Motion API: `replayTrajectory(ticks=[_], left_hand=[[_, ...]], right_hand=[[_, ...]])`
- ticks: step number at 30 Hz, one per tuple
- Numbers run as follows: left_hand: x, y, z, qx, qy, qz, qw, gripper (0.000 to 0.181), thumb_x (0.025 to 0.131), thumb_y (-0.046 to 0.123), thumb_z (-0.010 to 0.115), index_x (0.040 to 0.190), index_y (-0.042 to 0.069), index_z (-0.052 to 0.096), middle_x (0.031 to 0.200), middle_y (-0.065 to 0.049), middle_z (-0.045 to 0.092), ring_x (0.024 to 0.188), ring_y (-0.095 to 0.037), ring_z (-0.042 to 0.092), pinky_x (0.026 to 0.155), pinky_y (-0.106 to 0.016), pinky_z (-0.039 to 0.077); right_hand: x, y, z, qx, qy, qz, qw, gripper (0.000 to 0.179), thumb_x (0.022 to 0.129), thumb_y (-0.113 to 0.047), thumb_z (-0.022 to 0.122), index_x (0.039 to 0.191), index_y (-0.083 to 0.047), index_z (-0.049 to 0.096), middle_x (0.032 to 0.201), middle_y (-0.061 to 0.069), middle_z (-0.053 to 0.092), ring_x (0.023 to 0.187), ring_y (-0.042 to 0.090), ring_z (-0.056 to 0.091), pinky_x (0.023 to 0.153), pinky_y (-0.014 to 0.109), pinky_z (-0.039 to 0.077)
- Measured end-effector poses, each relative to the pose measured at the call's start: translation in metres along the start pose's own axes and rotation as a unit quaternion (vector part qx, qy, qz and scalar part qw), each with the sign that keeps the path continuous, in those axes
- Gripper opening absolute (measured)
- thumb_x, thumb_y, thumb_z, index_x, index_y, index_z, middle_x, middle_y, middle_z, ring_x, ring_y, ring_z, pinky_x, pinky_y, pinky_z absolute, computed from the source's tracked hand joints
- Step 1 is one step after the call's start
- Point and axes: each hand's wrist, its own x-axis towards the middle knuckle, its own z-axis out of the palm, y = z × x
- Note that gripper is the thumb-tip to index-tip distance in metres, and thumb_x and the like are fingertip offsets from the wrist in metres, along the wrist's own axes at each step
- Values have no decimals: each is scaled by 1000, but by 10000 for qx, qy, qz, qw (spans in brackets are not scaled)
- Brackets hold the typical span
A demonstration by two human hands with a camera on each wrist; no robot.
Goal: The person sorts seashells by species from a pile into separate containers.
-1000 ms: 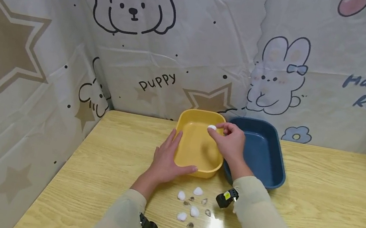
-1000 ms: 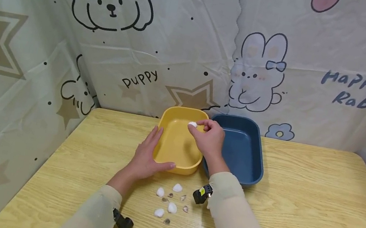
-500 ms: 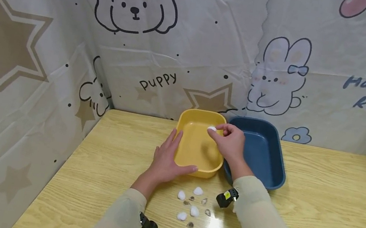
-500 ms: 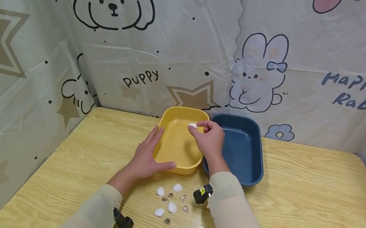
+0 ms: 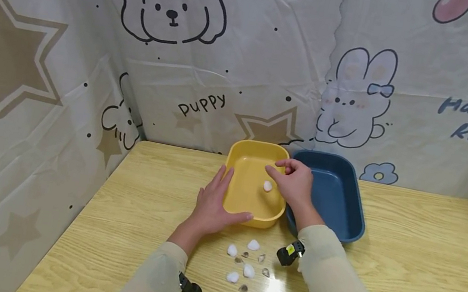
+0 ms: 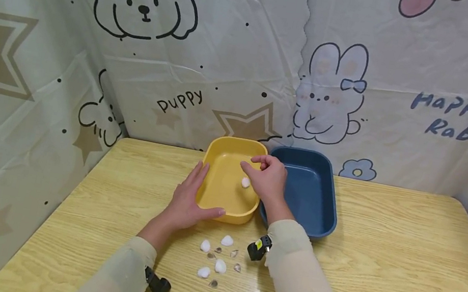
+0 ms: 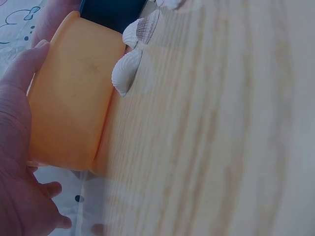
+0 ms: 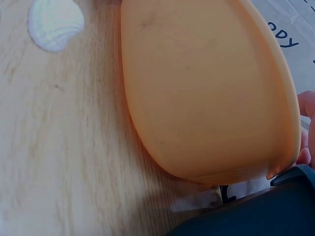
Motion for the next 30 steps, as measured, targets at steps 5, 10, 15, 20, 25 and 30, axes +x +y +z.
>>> replayTrajectory(ticks=[5,10,15,20,25,30], left_hand=[[0,-1,0,1,21,32,10000,121,72,69,76,163,26,9,167,4,0,150,-26,11,113,-63,6],[0,-2,0,19,28,38,10000,122,71,74,74,163,26,9,167,5,0,150,-26,11,113,-63,7],[0,-2,0,65,8,9,10000,121,71,73,74,162,28,8,167,5,-1,150,-25,11,113,-63,7],[1,0,0,35,20,-15,10000,120,72,70,76,162,28,8,167,5,-1,150,-25,11,113,-62,6],[1,1,0,-20,46,-28,10000,120,73,66,78,162,27,10,167,4,0,150,-26,11,113,-62,5],[1,0,1,-17,72,-3,10000,120,73,65,79,162,26,10,167,2,1,150,-27,11,113,-64,6]], right_hand=[[0,-1,0,52,8,-37,10000,29,82,-31,84,92,-7,72,77,5,46,71,21,46,59,28,35],[0,-1,0,68,-22,-35,10000,31,82,-33,84,92,-7,72,77,5,46,71,21,46,60,28,35],[1,-1,1,90,-25,21,10000,29,83,-32,84,92,-7,72,77,5,46,72,21,45,59,28,34],[2,-2,0,136,-28,104,9999,29,83,-32,83,94,-7,73,79,5,46,74,21,46,60,27,34],[2,-7,-3,279,-43,175,9994,31,84,-34,82,96,-8,73,82,6,47,77,22,46,62,28,36],[-3,-14,-9,381,-66,67,9992,30,84,-33,82,96,-7,72,82,7,47,77,22,47,60,27,36]])
